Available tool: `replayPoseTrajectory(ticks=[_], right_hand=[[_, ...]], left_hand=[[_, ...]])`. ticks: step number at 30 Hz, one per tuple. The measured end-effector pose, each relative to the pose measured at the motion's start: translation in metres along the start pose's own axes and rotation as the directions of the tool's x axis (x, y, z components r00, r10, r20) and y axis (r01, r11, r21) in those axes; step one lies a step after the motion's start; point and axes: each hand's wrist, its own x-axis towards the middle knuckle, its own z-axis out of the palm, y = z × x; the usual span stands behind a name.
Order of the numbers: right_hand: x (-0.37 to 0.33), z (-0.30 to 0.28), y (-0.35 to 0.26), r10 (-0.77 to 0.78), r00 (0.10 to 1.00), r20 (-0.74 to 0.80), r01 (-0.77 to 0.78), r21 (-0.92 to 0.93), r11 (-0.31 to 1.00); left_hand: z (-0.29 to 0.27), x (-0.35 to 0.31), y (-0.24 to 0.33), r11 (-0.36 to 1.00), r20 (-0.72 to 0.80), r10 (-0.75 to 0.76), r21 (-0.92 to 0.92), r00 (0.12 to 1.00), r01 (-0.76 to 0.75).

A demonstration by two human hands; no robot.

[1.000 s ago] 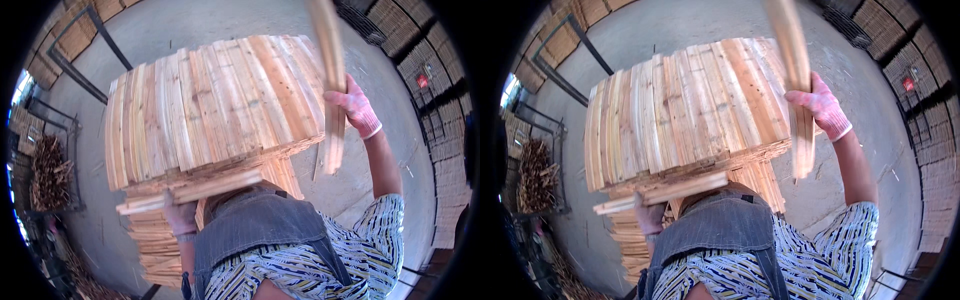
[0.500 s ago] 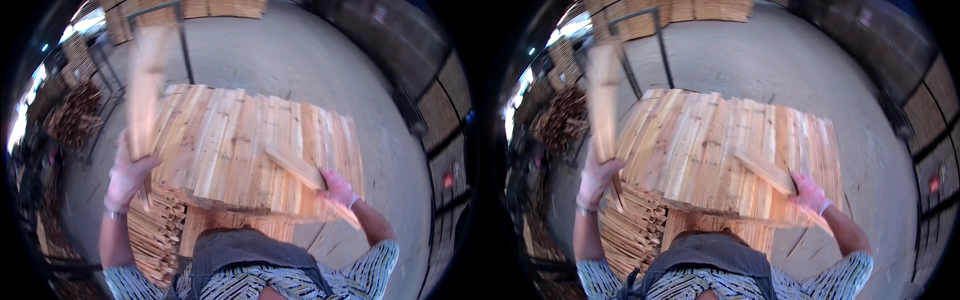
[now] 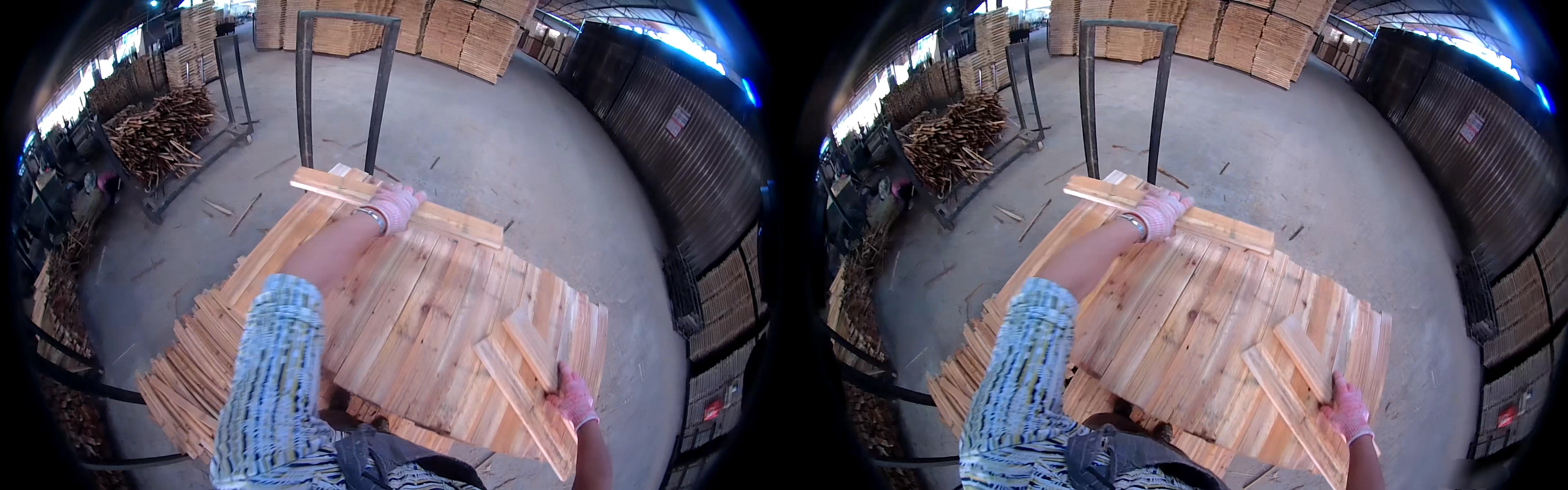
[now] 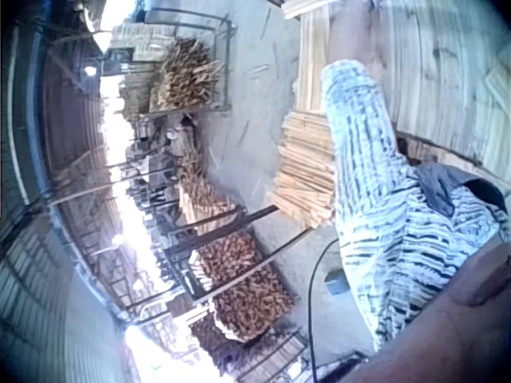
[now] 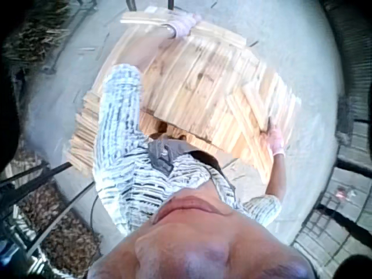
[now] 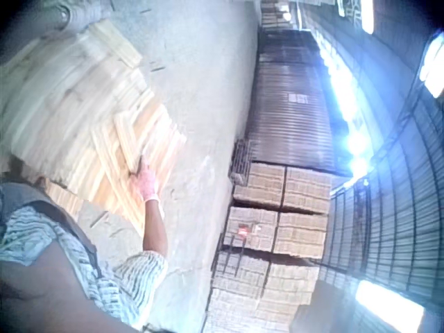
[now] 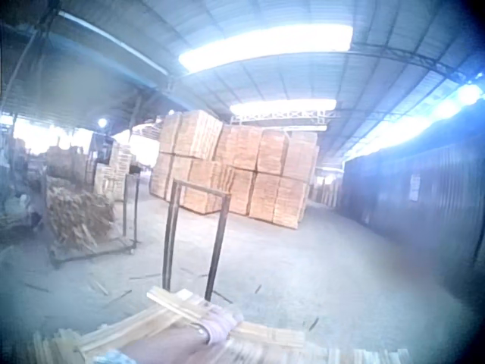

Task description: The person repeatedly picks up bundles of wooden planks from a large pile and stacks them onto a metal rack. They align the planks by hand to form neat, growing stacks on the rack throughout the clip.

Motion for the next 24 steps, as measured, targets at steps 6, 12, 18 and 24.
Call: replayPoseTrajectory(ticks=[6, 12, 18, 24], right_hand=[[0.001, 0.012, 0.011, 0.037, 0.998, 0.054, -0.038, 0.005, 0.999], [0.005, 0.012, 0.005, 0.039, 0.999, 0.035, -0.037, -0.05, 0.998], [0.0, 0.009, -0.001, 0.06, 0.998, 0.029, -0.059, -0.041, 0.997], [0.042, -0.053, -0.023, -0.025, 0.998, 0.063, 0.03, -0.08, 0.996]], left_hand=[[0.052, 0.058, -0.021, 0.991, 0.147, 0.12, -0.079, 0.982, -0.109], [0.054, 0.069, -0.018, 0.995, 0.199, 0.099, -0.014, 0.975, -0.098], [0.053, 0.075, -0.009, 0.991, 0.205, 0.131, 0.01, 0.97, -0.136], [0.044, 0.075, -0.018, 0.977, 0.139, 0.181, -0.14, 0.974, -0.162]])
